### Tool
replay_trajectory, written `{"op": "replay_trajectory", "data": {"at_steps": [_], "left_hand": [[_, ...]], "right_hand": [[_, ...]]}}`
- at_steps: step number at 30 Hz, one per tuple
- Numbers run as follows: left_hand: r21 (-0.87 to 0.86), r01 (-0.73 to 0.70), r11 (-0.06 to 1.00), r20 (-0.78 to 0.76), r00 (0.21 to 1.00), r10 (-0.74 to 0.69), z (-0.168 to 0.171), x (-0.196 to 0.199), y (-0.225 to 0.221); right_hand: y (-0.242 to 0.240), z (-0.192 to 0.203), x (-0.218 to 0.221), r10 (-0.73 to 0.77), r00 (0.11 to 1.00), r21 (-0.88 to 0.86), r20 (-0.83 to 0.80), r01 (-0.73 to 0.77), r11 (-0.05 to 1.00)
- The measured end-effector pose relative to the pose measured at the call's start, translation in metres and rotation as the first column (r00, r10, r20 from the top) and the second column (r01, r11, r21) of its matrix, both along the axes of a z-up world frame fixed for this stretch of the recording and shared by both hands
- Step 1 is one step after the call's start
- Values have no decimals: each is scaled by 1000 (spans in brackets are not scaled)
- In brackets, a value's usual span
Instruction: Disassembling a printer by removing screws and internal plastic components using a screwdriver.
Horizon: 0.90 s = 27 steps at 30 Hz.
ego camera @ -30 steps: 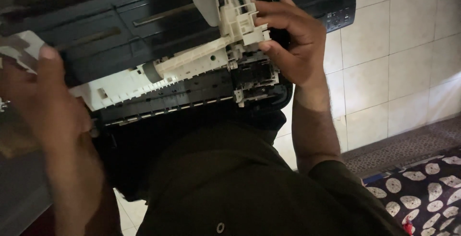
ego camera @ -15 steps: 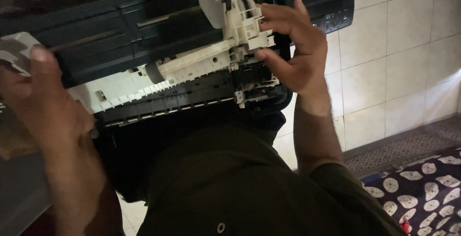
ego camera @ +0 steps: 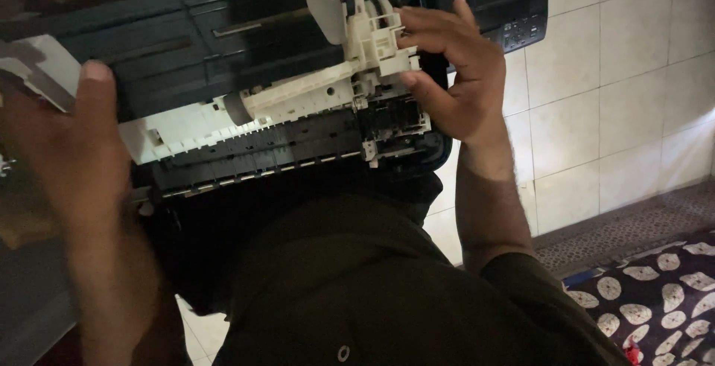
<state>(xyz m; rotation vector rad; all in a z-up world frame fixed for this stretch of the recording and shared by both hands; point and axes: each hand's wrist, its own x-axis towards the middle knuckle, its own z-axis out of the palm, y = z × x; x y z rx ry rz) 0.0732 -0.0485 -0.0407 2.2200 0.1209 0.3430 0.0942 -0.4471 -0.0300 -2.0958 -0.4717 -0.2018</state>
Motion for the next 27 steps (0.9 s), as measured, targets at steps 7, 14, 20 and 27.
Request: {"op": "replay_trajectory", "data": {"at_steps": [7,14,20,27], "left_hand": [[242,132,961,-124,987,-104,22,1,11],[365,170,915,-17,984,-176,13,9,17],[515,75,854,42,993,-113,12,7,17],[189,-10,982,75,997,-4,44,-9,37]], "right_hand": [[4,0,3,31,1000,0,6,-31,1000],[8,5,2,4,1000,-30,-3,-5,1000],[6,-10,4,49,998,-46,33,-47,998],[25,0,-1,64,994,-136,83,-52,989]]}}
